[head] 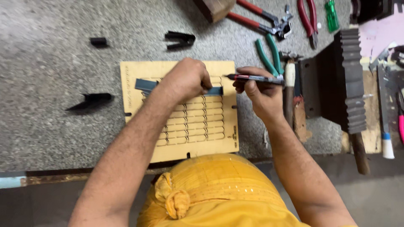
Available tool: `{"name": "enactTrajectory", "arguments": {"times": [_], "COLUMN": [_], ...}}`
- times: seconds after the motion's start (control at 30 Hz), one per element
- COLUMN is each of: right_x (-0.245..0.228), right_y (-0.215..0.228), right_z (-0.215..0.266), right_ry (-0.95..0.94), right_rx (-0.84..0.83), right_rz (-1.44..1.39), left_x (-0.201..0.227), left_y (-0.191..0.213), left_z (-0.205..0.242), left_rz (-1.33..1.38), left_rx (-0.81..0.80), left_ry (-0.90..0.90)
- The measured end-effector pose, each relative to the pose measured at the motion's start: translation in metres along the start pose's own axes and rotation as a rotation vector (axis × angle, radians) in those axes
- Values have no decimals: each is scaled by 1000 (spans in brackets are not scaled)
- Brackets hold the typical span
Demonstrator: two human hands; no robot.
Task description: The person places small black metal pieces onto a wooden jig with pre-drawn outlines and uses a black marker to trace or mark the pieces. The person repeatedly picks up pieces, aligns them on the jig, marks them, and sets them aside.
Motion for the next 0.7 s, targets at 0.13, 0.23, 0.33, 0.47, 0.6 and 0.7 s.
{"name": "enactTrajectory", "arguments": {"times": [0.13, 0.23, 0.33, 0.47, 0.6, 0.7], "right_x": [9, 10, 5, 6, 9, 11], "right_y": [-4, -8, -16, -19, -19, -18], "right_z": [2, 2, -4, -6, -7, -5], "right_ry": [-151, -189, -97, -67, -24, 1], "right_rx": [-58, -100, -184, -210, -240, -246], "right_rz": [61, 180, 274, 327, 407, 401], "left_x": [0, -2, 0, 3, 0, -1], "left_y": [2, 3, 3, 4, 1, 2], "left_z": [0, 2, 1, 1, 0, 1], "left_rz": [-17, 35, -18, -72, -73, -53], "left_rx": [-27, -29, -8, 25, 18, 16], "left_ry": [28, 52, 3, -59, -16, -20]}}
Point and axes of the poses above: each hand's wrist, its own z-axis away from the middle knuckle, its own y-axis out of the back of the hand, x = y × z, the point moved 8 cm from there along -z, towards the middle knuckle, and after that the axes turned 5 degrees about y, right-handed, at the moved point
